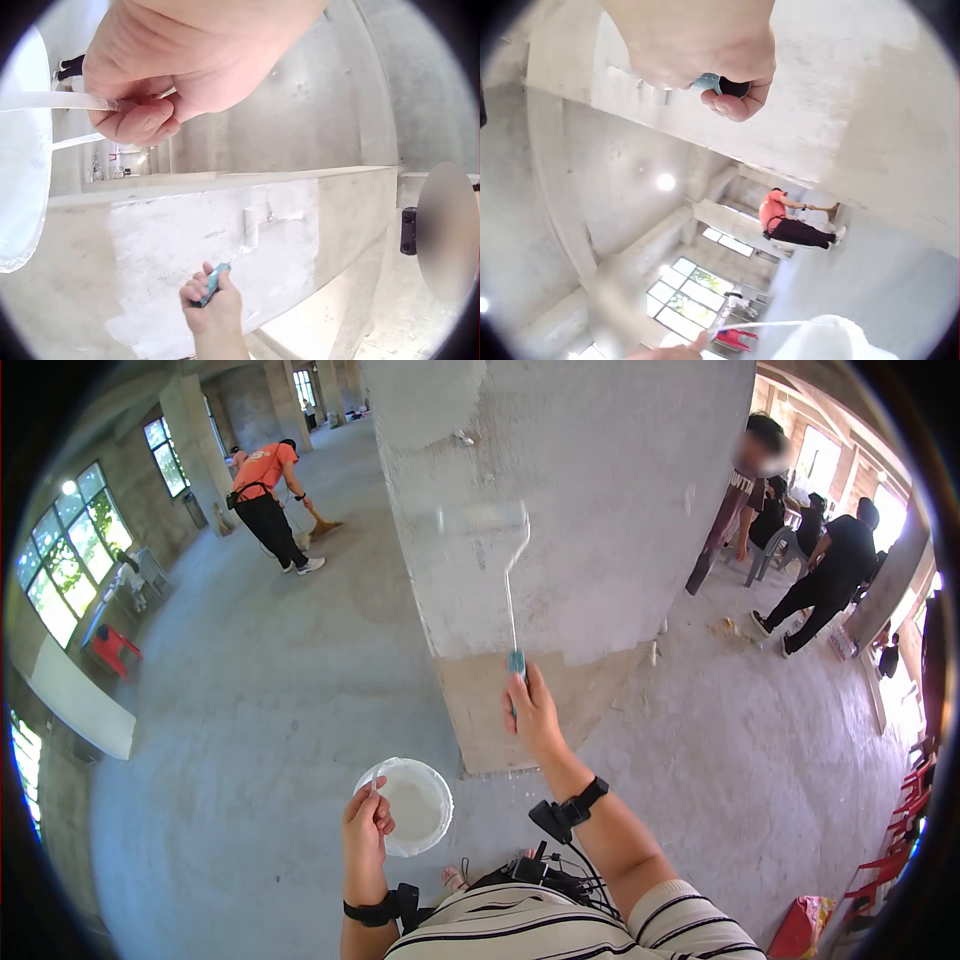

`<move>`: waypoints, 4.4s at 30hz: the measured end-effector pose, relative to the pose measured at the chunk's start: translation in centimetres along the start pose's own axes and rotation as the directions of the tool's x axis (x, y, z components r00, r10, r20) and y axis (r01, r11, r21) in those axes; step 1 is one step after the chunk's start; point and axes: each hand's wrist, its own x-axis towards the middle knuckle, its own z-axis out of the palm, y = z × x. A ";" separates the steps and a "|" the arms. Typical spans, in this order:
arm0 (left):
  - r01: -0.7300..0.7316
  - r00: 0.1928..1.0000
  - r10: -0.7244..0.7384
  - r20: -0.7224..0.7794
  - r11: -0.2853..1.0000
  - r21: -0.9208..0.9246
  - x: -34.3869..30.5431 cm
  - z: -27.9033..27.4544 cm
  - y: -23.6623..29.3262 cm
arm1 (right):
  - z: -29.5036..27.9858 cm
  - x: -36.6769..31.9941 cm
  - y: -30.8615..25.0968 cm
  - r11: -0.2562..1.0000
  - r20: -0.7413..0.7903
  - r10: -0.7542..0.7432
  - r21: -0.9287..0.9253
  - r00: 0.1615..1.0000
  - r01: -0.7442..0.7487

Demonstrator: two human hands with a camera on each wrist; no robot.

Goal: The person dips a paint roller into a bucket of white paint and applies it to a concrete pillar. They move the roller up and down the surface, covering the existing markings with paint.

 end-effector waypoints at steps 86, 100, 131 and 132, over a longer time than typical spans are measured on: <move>-0.081 0.997 0.081 -0.010 0.994 -0.077 -1.1 0.3 0.3 | 0.6 9.7 -20.2 0.691 -0.050 -0.586 -0.552 0.809 0.466; -0.072 0.997 0.067 -0.039 0.988 -0.139 -0.7 -0.8 -0.5 | -2.1 10.1 -8.5 0.811 -0.109 -0.505 -0.401 0.856 0.427; -0.062 0.998 0.061 -0.011 0.991 -0.119 -0.5 -0.6 0.0 | -5.6 7.6 -4.7 0.860 -0.151 -0.412 -0.390 0.899 0.329; -0.060 0.998 0.059 -0.012 0.991 -0.122 -0.5 -0.7 0.1 | -6.5 7.2 -2.3 0.791 -0.158 -0.470 -0.512 0.868 0.336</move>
